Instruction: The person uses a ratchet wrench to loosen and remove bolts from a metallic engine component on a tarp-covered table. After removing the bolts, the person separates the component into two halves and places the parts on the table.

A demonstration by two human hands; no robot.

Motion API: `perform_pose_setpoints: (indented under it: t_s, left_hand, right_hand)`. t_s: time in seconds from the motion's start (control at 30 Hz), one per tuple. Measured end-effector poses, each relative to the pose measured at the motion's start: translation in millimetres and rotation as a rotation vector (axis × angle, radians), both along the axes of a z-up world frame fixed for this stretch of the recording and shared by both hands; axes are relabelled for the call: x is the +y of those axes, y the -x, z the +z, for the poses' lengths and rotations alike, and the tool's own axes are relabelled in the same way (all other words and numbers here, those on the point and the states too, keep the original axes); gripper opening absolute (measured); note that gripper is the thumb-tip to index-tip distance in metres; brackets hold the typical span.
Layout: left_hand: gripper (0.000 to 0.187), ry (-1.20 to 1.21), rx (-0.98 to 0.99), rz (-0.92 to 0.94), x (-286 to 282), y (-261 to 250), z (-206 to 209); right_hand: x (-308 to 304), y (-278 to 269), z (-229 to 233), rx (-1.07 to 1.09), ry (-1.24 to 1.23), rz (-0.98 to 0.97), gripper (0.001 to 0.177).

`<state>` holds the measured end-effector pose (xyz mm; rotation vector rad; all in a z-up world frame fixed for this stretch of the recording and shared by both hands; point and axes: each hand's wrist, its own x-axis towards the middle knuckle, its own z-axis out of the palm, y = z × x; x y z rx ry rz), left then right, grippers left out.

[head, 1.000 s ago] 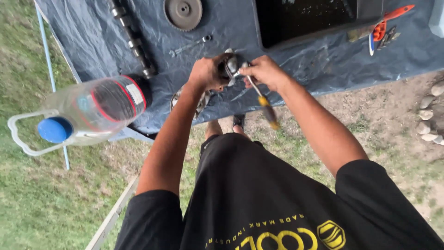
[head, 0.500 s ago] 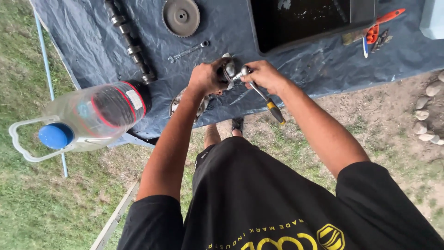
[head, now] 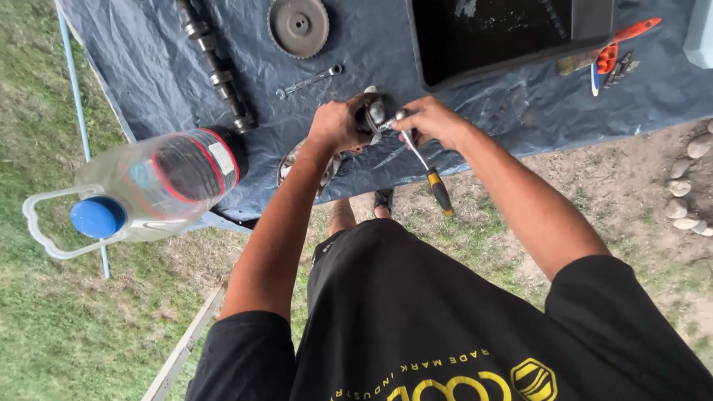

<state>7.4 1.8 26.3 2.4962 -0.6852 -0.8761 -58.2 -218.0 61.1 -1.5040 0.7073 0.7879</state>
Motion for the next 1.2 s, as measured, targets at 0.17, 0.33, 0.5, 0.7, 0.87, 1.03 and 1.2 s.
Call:
perform_pose_setpoints:
  t_s: [0.17,0.33,0.5,0.7,0.87,1.03,1.2]
  left_hand:
    - [0.082,0.009,-0.002,0.011,0.2,0.6,-1.0]
    - [0.083,0.003,0.010,-0.014,-1.1,-1.7,-2.6]
    - [0.083,0.004,-0.020,-0.017,-0.4,-6.9,-10.4]
    - [0.083,0.011,0.022,-0.029,2.2,-5.7,-3.9]
    - [0.084,-0.001,0.017,-0.026,5.1,-1.6,-4.4]
    - [0.084,-0.015,0.042,-0.044,2.1,-9.6,-6.1]
    - [0.081,0.026,0.074,-0.005,4.0,-13.5,-13.1]
  right_hand:
    - [-2.1,2.9,-21.5,0.022,-0.016,-0.090,0.031]
    - [-5.8,5.1,-18.4,-0.156,0.029,0.067,0.045]
    - [5.4,-0.3,-10.2,-0.019,-0.050,-0.132,0.034]
    - [3.1,13.2,0.5,-0.044,-0.102,-0.162,0.032]
    - [7.0,13.2,-16.6,-0.108,-0.092,-0.161,0.035]
    - [6.3,6.2,-11.3,-0.118,-0.103,-0.165,0.034]
    - [13.1,10.1,-21.4,-0.098,-0.085,-0.218,0.023]
